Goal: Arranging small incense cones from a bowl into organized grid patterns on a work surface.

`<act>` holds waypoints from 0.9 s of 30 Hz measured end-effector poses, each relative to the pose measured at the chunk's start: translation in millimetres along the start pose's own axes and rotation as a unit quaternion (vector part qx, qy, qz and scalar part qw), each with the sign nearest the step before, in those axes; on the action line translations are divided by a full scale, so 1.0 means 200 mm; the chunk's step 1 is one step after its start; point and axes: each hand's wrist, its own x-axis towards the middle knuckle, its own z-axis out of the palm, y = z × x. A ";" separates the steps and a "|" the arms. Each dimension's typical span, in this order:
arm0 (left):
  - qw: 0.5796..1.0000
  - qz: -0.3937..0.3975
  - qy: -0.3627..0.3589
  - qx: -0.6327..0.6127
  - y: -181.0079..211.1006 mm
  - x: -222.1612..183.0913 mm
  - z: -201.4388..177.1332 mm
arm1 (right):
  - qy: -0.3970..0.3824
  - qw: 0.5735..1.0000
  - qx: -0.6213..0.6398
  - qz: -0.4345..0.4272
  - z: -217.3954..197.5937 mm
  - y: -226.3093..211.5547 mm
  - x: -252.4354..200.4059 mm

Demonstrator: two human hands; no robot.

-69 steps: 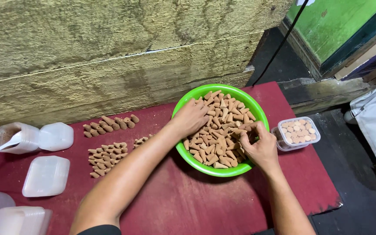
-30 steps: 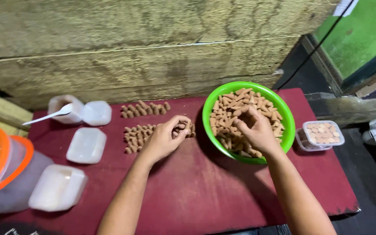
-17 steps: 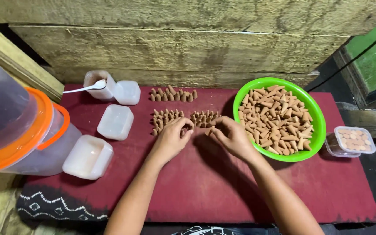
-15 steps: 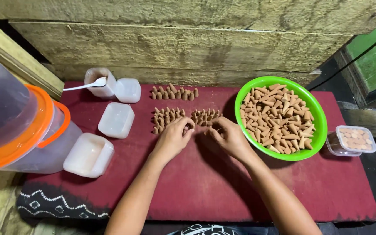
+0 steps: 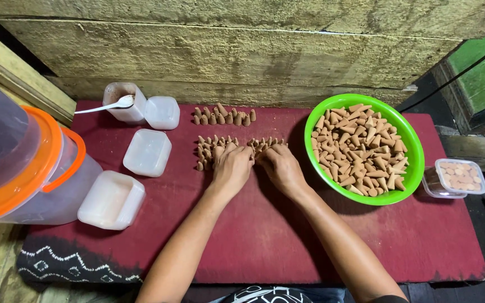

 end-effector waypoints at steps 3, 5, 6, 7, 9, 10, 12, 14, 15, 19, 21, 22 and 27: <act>0.999 0.008 -0.001 0.035 0.00 0.01 0.02 | 0.015 0.999 -0.044 0.008 -0.04 -0.05 0.00; 0.999 0.010 -0.001 0.035 -0.02 0.01 0.04 | 0.022 0.998 -0.057 -0.007 -0.04 -0.05 0.01; 0.999 0.012 -0.001 0.035 -0.02 0.01 0.05 | 0.029 0.997 -0.071 -0.021 -0.04 -0.05 0.01; 0.999 0.013 -0.001 0.036 -0.02 0.01 0.05 | 0.030 0.997 -0.071 -0.021 -0.04 -0.04 0.02; 1.000 0.011 0.003 0.017 0.00 0.01 0.03 | 0.037 0.996 -0.072 -0.026 -0.03 -0.03 0.02; 1.000 0.011 0.002 0.017 -0.01 0.01 0.04 | 0.037 0.996 -0.072 -0.026 -0.01 -0.01 0.01; 0.999 0.019 0.003 0.028 -0.02 0.02 0.06 | 0.045 0.994 -0.092 -0.034 0.01 0.02 0.01; 0.999 0.017 -0.004 0.027 -0.03 0.01 0.07 | 0.045 0.994 -0.093 -0.038 0.03 0.03 0.01; 0.999 0.015 -0.011 0.028 -0.03 0.02 0.08 | 0.046 0.994 -0.095 -0.043 0.03 0.04 0.01; 0.999 0.019 -0.017 0.023 0.01 0.00 0.00 | 0.044 0.993 -0.099 -0.045 0.05 0.07 -0.02; 0.999 0.013 -0.036 0.018 0.02 0.00 -0.02 | 0.044 0.995 -0.081 -0.042 0.06 0.11 -0.05; 0.999 0.014 -0.036 0.019 0.01 0.00 -0.02 | 0.044 0.995 -0.081 -0.042 0.04 0.08 -0.04; 0.998 0.043 0.040 0.026 -0.06 -0.02 0.00 | 0.066 0.993 -0.082 -0.062 -0.07 -0.03 -0.08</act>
